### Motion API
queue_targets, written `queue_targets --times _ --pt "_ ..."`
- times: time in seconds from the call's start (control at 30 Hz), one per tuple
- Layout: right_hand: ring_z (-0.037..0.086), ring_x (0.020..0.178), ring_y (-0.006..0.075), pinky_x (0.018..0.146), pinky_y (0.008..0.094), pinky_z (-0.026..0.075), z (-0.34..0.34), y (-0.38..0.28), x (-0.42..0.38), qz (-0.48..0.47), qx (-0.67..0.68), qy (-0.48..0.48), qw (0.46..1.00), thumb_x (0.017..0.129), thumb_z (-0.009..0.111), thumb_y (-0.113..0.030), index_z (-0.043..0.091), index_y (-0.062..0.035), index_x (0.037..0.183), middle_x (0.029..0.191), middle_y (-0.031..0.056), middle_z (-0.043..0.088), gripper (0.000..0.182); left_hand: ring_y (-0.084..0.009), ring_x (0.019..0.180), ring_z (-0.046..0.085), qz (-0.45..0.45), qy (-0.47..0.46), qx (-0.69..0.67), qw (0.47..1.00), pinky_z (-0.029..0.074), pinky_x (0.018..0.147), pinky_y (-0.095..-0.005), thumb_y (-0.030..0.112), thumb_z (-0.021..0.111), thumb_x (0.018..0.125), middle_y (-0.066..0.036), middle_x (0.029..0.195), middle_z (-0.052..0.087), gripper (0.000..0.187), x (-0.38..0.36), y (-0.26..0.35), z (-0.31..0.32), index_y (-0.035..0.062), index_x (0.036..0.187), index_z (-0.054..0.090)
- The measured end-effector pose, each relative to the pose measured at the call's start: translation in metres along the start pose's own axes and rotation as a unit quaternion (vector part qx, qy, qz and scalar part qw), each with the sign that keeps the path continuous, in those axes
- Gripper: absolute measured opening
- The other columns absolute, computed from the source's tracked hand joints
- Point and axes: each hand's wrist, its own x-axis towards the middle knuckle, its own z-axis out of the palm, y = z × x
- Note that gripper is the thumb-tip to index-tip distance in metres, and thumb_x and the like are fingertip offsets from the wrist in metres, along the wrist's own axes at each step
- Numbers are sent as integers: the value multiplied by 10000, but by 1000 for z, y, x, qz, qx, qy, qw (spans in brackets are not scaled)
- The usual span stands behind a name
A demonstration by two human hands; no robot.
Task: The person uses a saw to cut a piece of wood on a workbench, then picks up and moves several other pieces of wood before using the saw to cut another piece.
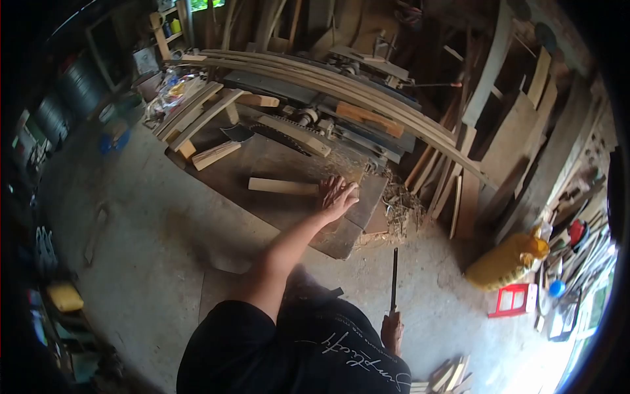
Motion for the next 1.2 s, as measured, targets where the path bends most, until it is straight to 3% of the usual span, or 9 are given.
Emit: queue_targets --times 0.2,0.57,0.77,0.83,0.87,0.93,1.03,1.1,1.2 --pt "550 659 437 542 500 398 -4 -11 27 -63 -24 18 998 868 506 -164 455 -28 900 696 213 537 149 -275 992 434 -20 38 21 999 305 854 -488 435 577 809 -81 1043 465 410 -12 -4 -11 180 1122 506" --pt "549 566 392 487 447 380 -11 -94 104 -42 62 28 997 881 516 -219 442 -21 881 634 224 529 211 -260 1027 445 -17 73 -62 995 309 870 -462 342 610 812 -97 1078 464 394 -12 -12 -12 159 1138 488" --pt "555 561 361 501 441 391 -13 -117 123 -31 74 29 996 879 515 -234 441 -19 868 630 211 542 228 -229 830 539 -130 175 -68 974 345 780 -427 232 618 813 -40 803 580 126 -25 -60 -47 111 842 598" --pt "555 542 348 486 431 391 -11 -115 132 -32 71 23 997 883 513 -242 444 -27 864 619 202 542 227 -244 813 549 -140 174 -63 973 384 700 -395 146 624 776 -57 788 584 77 -23 -107 -72 115 838 591" --pt "552 529 342 479 426 389 -10 -115 136 -27 66 25 997 885 510 -245 445 -32 862 609 193 541 225 -256 817 547 -116 231 -4 966 399 698 -409 127 624 767 -55 793 583 110 -19 -124 -89 116 870 585" --pt "539 493 323 465 414 383 -14 -128 143 -31 82 29 996 888 506 -260 447 -44 865 585 174 536 226 -275 861 525 -214 224 -8 951 362 820 -417 134 632 763 -84 920 542 263 -23 -169 -103 124 1007 536" --pt "533 484 305 461 403 379 -14 -144 162 -39 77 42 995 886 512 -257 445 -45 873 576 165 530 222 -323 1129 395 -331 142 214 908 290 917 -542 263 644 766 -124 1183 439 522 -23 -209 -144 139 1234 450" --pt "530 480 299 460 400 379 -15 -159 172 -34 70 47 996 885 514 -255 445 -47 875 570 160 524 220 -324 1180 361 -352 95 221 904 271 929 -548 315 674 736 -141 1257 406 646 -21 -233 -162 202 1306 391" --pt "526 478 297 464 398 380 -18 -181 177 -45 61 53 996 884 517 -251 444 -47 879 561 153 513 216 -300 1088 441 -304 76 245 918 311 859 -516 323 708 695 -142 1146 483 727 -9 -261 -175 227 1326 360"
